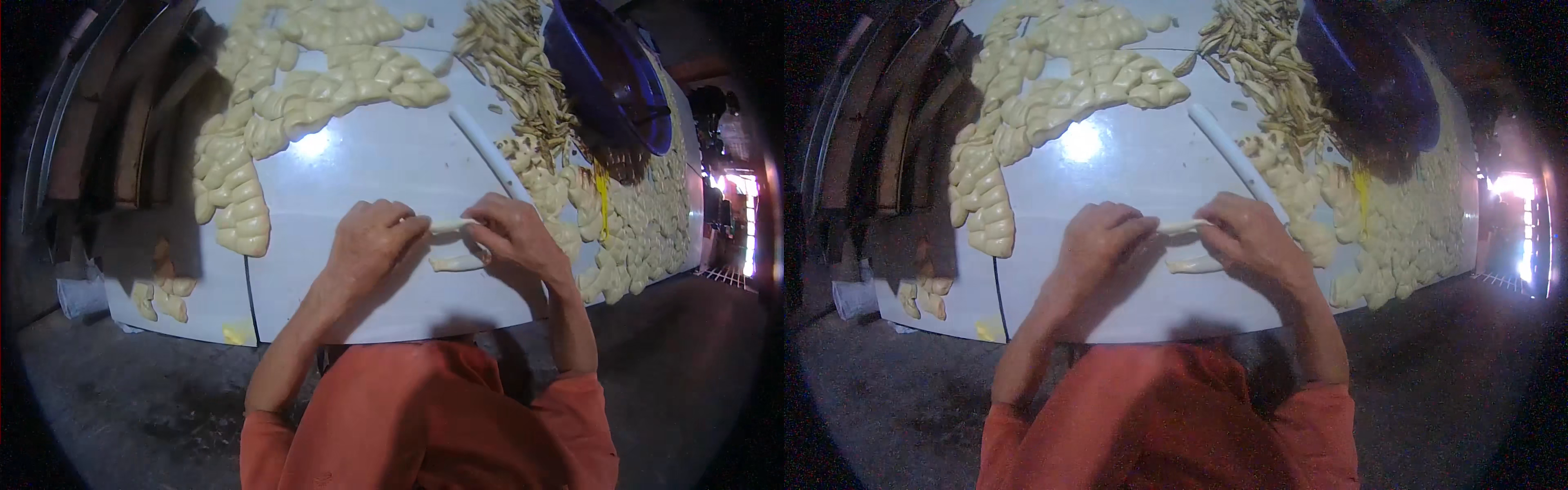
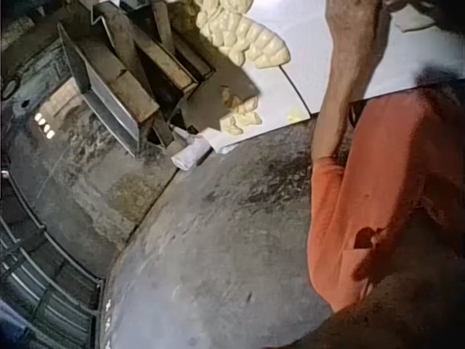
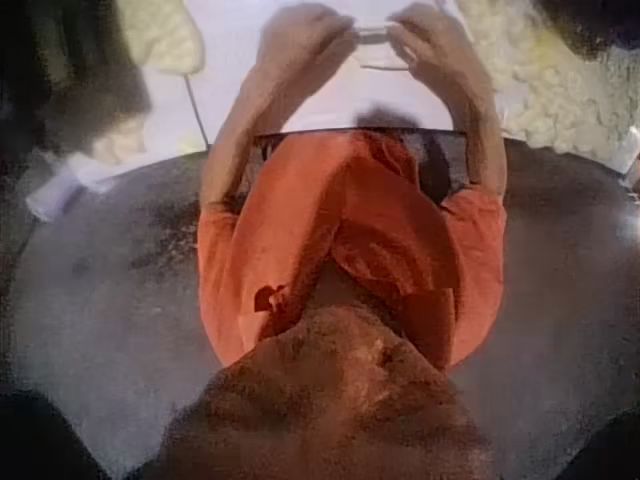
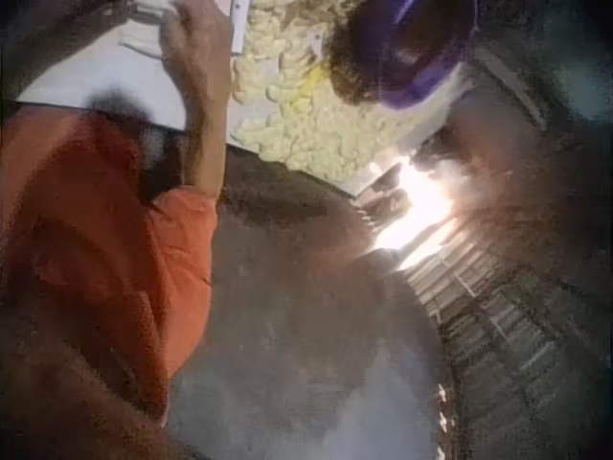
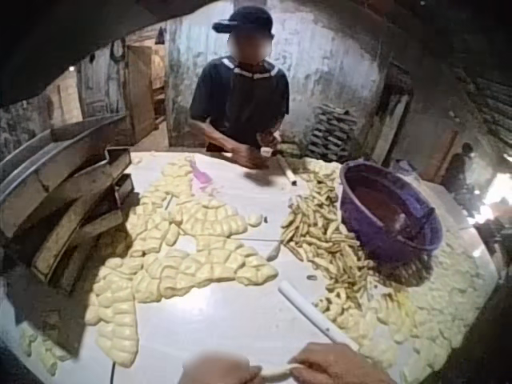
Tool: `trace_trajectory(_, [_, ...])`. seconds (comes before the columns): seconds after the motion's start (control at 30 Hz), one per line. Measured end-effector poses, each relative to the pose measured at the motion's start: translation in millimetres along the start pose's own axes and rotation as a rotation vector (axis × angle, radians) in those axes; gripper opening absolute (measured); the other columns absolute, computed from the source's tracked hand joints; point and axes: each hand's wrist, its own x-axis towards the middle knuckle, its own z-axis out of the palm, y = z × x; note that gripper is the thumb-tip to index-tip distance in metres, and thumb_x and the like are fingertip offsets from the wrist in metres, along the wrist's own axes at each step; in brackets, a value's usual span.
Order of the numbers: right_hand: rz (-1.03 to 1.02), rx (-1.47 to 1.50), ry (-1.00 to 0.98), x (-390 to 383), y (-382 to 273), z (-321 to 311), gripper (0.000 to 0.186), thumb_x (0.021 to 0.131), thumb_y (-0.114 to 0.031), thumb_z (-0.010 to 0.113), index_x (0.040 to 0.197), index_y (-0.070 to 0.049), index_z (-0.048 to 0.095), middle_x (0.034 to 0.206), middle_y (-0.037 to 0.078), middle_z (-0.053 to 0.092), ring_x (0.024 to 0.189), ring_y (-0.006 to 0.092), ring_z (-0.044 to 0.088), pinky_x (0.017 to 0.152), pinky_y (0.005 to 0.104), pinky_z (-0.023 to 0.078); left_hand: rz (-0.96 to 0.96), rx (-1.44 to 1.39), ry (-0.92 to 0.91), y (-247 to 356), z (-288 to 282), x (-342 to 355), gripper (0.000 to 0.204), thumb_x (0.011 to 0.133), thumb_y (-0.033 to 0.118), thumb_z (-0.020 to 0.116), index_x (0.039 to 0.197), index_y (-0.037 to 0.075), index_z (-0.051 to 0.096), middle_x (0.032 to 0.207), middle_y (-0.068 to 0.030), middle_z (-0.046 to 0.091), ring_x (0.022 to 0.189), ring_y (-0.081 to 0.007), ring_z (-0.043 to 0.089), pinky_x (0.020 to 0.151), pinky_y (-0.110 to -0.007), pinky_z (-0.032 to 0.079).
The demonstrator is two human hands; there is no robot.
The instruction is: The person rolls out pieces of dough, applies a dark filling with a brush, folds the dough over the filling, and rolls them into cylinders before placing them on a metal tray.
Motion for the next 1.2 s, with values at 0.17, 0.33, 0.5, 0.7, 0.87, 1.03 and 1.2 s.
trace_trajectory(0.17, [0.027, 0.002, -0.028, -45.7, 30.6, 15.9, 0.027, 0.093, -0.019, 0.069, 0.111, 0.001, 0.069, 0.101, 0.016, 0.066, 0.093, 0.0355, 0.065, 0.082, 0.0432, 0.053, -0.002, -0.01, -0.208, 23.0, 35.8, -16.4, 0.025, 0.088, 0.024, 0.074, 0.107, 0.008, 0.071, 0.095, -0.0044, 0.066, 0.091, -0.0226, 0.063, 0.079, -0.039, 0.048])
trace_trajectory(0.33, [-0.087, -0.15, 0.031, -67.7, 32.3, 18.0, 0.041, 0.091, -0.024, 0.073, 0.125, -0.003, 0.064, 0.117, 0.017, 0.062, 0.108, 0.0354, 0.062, 0.091, 0.045, 0.051, 0.013, 0.03, -0.218, 37.2, 34.8, -16.9, 0.033, 0.086, 0.026, 0.078, 0.111, 0.007, 0.069, 0.103, -0.0042, 0.063, 0.094, -0.0229, 0.061, 0.079, -0.039, 0.047])
trace_trajectory(0.5, [-0.154, -0.196, 0.048, -62.5, 50.8, 26.7, 0.03, 0.082, -0.016, 0.074, 0.108, -0.005, 0.064, 0.103, 0.012, 0.063, 0.094, 0.0335, 0.062, 0.084, 0.0464, 0.051, -0.019, 0.035, -0.193, 37.8, 49.6, -11.6, 0.024, 0.078, 0.012, 0.078, 0.099, 0.008, 0.066, 0.099, -0.0055, 0.064, 0.093, -0.0259, 0.062, 0.079, -0.041, 0.048])
trace_trajectory(0.7, [-0.157, 0.07, -0.001, -40.9, 32.4, 12.0, 0.026, 0.081, -0.016, 0.07, 0.101, 0.0, 0.065, 0.114, 0.02, 0.068, 0.106, 0.0388, 0.063, 0.093, 0.0464, 0.051, -0.239, -0.04, -0.285, 48.0, 12.8, -13.4, 0.021, 0.083, 0.016, 0.068, 0.098, 0.004, 0.062, 0.091, -0.0193, 0.065, 0.085, -0.0437, 0.062, 0.075, -0.054, 0.049])
trace_trajectory(0.87, [-0.008, 0.226, -0.127, -33.5, 4.6, 2.7, 0.028, 0.089, -0.012, 0.063, 0.111, 0.005, 0.064, 0.081, 0.013, 0.068, 0.068, 0.0168, 0.063, 0.066, 0.0326, 0.053, -0.338, -0.12, -0.123, 58.4, -4.3, -32.0, 0.023, 0.097, 0.018, 0.057, 0.113, 0.004, 0.064, 0.098, -0.019, 0.068, 0.087, -0.0404, 0.068, 0.075, -0.051, 0.055])
trace_trajectory(1.03, [-0.158, 0.204, -0.222, 25.6, -34.4, 7.8, 0.03, 0.086, -0.007, 0.075, 0.115, 0.001, 0.07, 0.105, 0.013, 0.071, 0.088, 0.0246, 0.068, 0.077, 0.0344, 0.056, -0.406, 0.001, 0.059, 53.7, -51.9, -71.4, 0.038, 0.096, 0.017, 0.065, 0.133, 0.01, 0.063, 0.104, -0.0154, 0.07, 0.087, -0.0369, 0.07, 0.075, -0.045, 0.058])
trace_trajectory(1.2, [-0.561, 0.145, -0.122, 101.4, -123.8, 4.6, 0.027, 0.086, -0.004, 0.078, 0.112, -0.003, 0.072, 0.103, 0.012, 0.073, 0.087, 0.022, 0.07, 0.079, 0.0345, 0.056, -0.306, 0.229, 0.287, 45.7, -144.6, -82.9, 0.027, 0.097, 0.02, 0.066, 0.122, 0.009, 0.066, 0.084, -0.0117, 0.069, 0.073, -0.0312, 0.069, 0.064, -0.043, 0.055])
